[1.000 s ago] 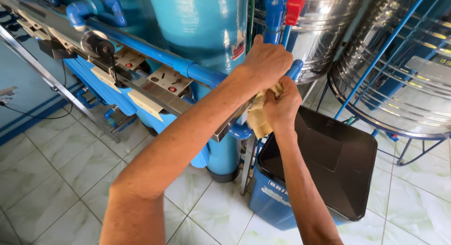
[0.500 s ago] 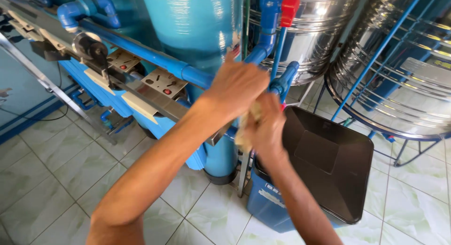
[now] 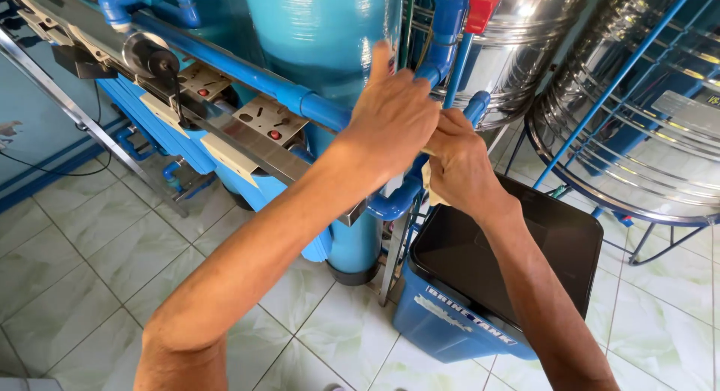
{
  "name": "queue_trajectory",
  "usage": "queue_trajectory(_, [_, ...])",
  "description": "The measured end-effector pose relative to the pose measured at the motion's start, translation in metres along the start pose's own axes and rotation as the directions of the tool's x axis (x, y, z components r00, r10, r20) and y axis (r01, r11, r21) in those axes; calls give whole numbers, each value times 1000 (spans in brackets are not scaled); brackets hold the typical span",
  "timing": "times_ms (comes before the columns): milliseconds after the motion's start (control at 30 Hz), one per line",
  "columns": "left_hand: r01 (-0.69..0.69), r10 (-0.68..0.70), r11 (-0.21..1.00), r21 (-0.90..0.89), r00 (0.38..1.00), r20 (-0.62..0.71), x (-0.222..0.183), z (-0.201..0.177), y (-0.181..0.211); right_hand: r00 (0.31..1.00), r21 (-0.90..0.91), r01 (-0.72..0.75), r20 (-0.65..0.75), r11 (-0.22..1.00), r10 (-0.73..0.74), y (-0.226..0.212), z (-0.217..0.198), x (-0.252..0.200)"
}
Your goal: Clean and wipe down various components of a large-scale water filtration and purification system using a cloth.
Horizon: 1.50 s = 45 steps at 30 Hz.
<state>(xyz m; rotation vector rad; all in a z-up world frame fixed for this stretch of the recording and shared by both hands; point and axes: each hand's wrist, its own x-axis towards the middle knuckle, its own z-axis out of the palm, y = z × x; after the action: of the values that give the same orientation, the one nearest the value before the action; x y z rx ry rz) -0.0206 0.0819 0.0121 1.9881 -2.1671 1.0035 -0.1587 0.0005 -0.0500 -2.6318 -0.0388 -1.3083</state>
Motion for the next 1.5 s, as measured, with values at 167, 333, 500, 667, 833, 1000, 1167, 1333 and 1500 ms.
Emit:
queue_trajectory(167, [-2, -2, 980, 197, 1000, 16, -3, -14, 24, 996, 94, -87, 17, 992, 86, 31, 9, -19])
queue_trajectory(333, [-39, 58, 971, 238, 996, -71, 24, 34, 13, 994, 35, -98, -37, 995, 99, 48, 10, -16])
queue_trajectory(500, [-75, 97, 989, 130, 980, -172, -2, 8, 2, 980, -30, -156, -126, 987, 151, 7, 13, -6])
queue_trajectory(667, [-21, -9, 992, -124, 971, -237, -80, -47, 1, 979, 1, -157, -128, 988, 156, -71, 21, -12])
queue_trajectory(833, [151, -290, 849, -507, 934, -207, -154, -58, 13, 978, 32, -167, -121, 985, 169, -118, 37, -26])
queue_trajectory(1000, [257, -548, 742, -619, 764, -340, -177, -10, 44, 912, 27, -262, -321, 965, 257, -100, 55, -42])
queue_trajectory(1167, [255, -603, 718, -648, 693, -396, -178, 3, 54, 816, 76, -426, -398, 902, 419, -63, 51, -28])
queue_trajectory(1333, [229, -597, 721, -654, 683, -420, -177, 5, 51, 750, 47, -561, -395, 827, 531, -125, 69, -41])
queue_trajectory(1500, [206, -592, 707, -677, 697, -405, -177, 2, 49, 662, 291, -517, -460, 805, 592, -156, 93, -55])
